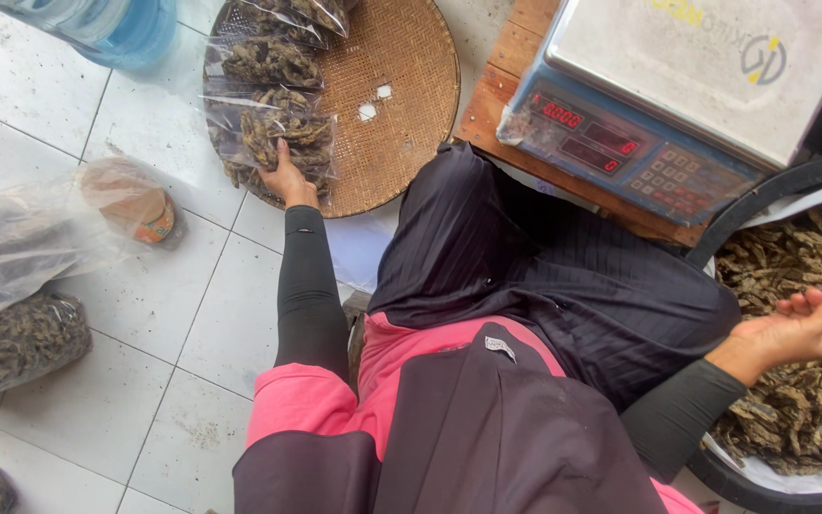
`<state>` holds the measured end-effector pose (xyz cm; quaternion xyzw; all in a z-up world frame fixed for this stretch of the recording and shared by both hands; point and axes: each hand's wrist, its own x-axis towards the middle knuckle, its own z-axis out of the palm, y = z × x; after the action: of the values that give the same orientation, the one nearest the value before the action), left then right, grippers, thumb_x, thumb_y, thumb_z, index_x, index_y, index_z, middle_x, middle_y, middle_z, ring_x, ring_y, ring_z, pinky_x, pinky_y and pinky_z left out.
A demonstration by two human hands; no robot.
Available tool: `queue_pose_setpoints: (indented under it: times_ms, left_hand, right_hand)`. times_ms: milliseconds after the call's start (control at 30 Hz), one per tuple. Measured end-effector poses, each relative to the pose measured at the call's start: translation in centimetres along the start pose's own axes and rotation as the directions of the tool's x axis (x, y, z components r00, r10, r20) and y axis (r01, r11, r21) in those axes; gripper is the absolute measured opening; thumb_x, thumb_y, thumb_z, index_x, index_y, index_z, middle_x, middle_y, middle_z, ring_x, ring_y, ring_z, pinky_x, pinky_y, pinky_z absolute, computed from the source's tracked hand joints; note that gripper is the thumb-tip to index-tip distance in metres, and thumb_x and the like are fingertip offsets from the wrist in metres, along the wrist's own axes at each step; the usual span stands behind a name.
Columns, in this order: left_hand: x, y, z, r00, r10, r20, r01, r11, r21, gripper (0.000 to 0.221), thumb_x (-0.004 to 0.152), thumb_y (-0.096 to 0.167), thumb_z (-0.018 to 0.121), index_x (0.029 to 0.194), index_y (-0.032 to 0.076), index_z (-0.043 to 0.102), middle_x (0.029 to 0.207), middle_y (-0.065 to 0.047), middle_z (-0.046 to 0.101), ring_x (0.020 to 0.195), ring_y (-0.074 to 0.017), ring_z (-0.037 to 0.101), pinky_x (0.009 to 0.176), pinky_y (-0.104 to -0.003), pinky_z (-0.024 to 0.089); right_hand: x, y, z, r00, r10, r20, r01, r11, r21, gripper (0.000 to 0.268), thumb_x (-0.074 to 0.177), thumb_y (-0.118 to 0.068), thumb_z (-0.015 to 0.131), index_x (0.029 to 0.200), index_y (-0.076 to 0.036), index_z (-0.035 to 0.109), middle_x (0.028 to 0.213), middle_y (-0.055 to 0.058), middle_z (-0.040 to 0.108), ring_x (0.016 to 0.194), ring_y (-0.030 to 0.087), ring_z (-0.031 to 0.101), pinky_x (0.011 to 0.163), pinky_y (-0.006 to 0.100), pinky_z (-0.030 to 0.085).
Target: The person sits on the floor and packs dried fish from a large basin into small plastic bags. They weigh the filled bags on a digital scale, adjust the contents to reach a target weight, and place the finished packages on a woven tray.
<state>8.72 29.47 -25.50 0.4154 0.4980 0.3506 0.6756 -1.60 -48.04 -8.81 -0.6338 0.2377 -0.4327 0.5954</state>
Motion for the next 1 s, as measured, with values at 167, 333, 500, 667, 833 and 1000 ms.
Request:
queue_pose_setpoints:
  times_ms: [167, 333, 500, 667, 833, 1000]
  left_hand:
    - [1.6, -0.6, 1.6, 0.989, -0.071, -0.133, 0.092, 0.983, 0.158, 0.073, 0.085, 0.014, 0.087, 0.145, 0.002, 0.046, 0.138, -0.013, 0.060, 0.123, -0.0257, 0.059, 0.108, -0.042, 0.046]
    - [3.1, -1.4, 2.7, 0.992, -0.078, -0.099, 0.087, 0.992, 0.090, 0.065, 0.083, 0.012, 0.085, 0.140, 0.001, 0.055, 0.133, -0.014, 0.067, 0.117, -0.0259, 0.062, 0.103, -0.042, 0.048]
    - [3.6, -2.3, 3.1, 0.984, -0.116, -0.138, 0.125, 0.991, 0.056, 0.056, 0.084, 0.009, 0.083, 0.133, -0.001, 0.059, 0.129, -0.013, 0.068, 0.113, -0.0251, 0.064, 0.099, -0.042, 0.049]
    - [3.8, -2.9, 2.5, 0.968, -0.188, -0.166, 0.206, 0.974, 0.097, 0.063, 0.085, 0.009, 0.081, 0.140, 0.004, 0.050, 0.138, -0.014, 0.063, 0.118, -0.0256, 0.061, 0.103, -0.045, 0.047]
    - [4.1, -3.0, 2.0, 0.939, -0.256, -0.230, 0.296, 0.941, 0.162, 0.078, 0.089, 0.010, 0.079, 0.149, 0.011, 0.030, 0.151, -0.014, 0.040, 0.129, -0.0250, 0.047, 0.111, -0.050, 0.040]
    - [4.3, -2.3, 1.5, 0.938, -0.279, -0.205, 0.306, 0.945, 0.115, 0.066, 0.090, 0.004, 0.071, 0.144, 0.010, 0.034, 0.138, -0.016, 0.050, 0.112, -0.0256, 0.052, 0.099, -0.048, 0.043]
  right_hand:
    - [0.0, -0.4, -0.5, 0.997, 0.011, 0.073, -0.010, 1.000, -0.013, 0.022, 0.112, 0.001, 0.049, 0.124, -0.001, 0.067, 0.093, 0.009, 0.069, 0.077, 0.014, 0.067, 0.064, 0.026, 0.054]
    - [0.3, -1.0, 0.1, 0.993, 0.000, 0.117, 0.008, 0.998, -0.067, 0.026, 0.113, 0.001, 0.047, 0.126, 0.004, 0.069, 0.093, 0.010, 0.068, 0.074, 0.014, 0.062, 0.062, 0.025, 0.054]
    - [0.5, -1.1, 0.8, 0.991, 0.014, 0.133, 0.001, 0.994, -0.108, 0.023, 0.114, 0.000, 0.049, 0.125, 0.007, 0.069, 0.093, 0.011, 0.069, 0.074, 0.015, 0.062, 0.062, 0.025, 0.053]
    - [0.3, -1.1, 0.9, 0.987, -0.007, 0.161, 0.031, 0.989, -0.148, 0.020, 0.114, 0.002, 0.051, 0.124, 0.006, 0.068, 0.095, 0.012, 0.069, 0.076, 0.016, 0.064, 0.066, 0.026, 0.055]
    - [0.4, -1.2, 1.1, 0.985, 0.010, 0.170, 0.021, 0.983, -0.182, 0.013, 0.111, 0.000, 0.057, 0.104, 0.001, 0.068, 0.093, 0.012, 0.070, 0.077, 0.017, 0.067, 0.069, 0.029, 0.055]
    - [0.2, -1.1, 1.2, 0.982, 0.003, 0.189, 0.029, 0.985, -0.168, 0.013, 0.109, 0.000, 0.059, 0.101, 0.000, 0.069, 0.097, 0.012, 0.071, 0.081, 0.018, 0.066, 0.069, 0.028, 0.055]
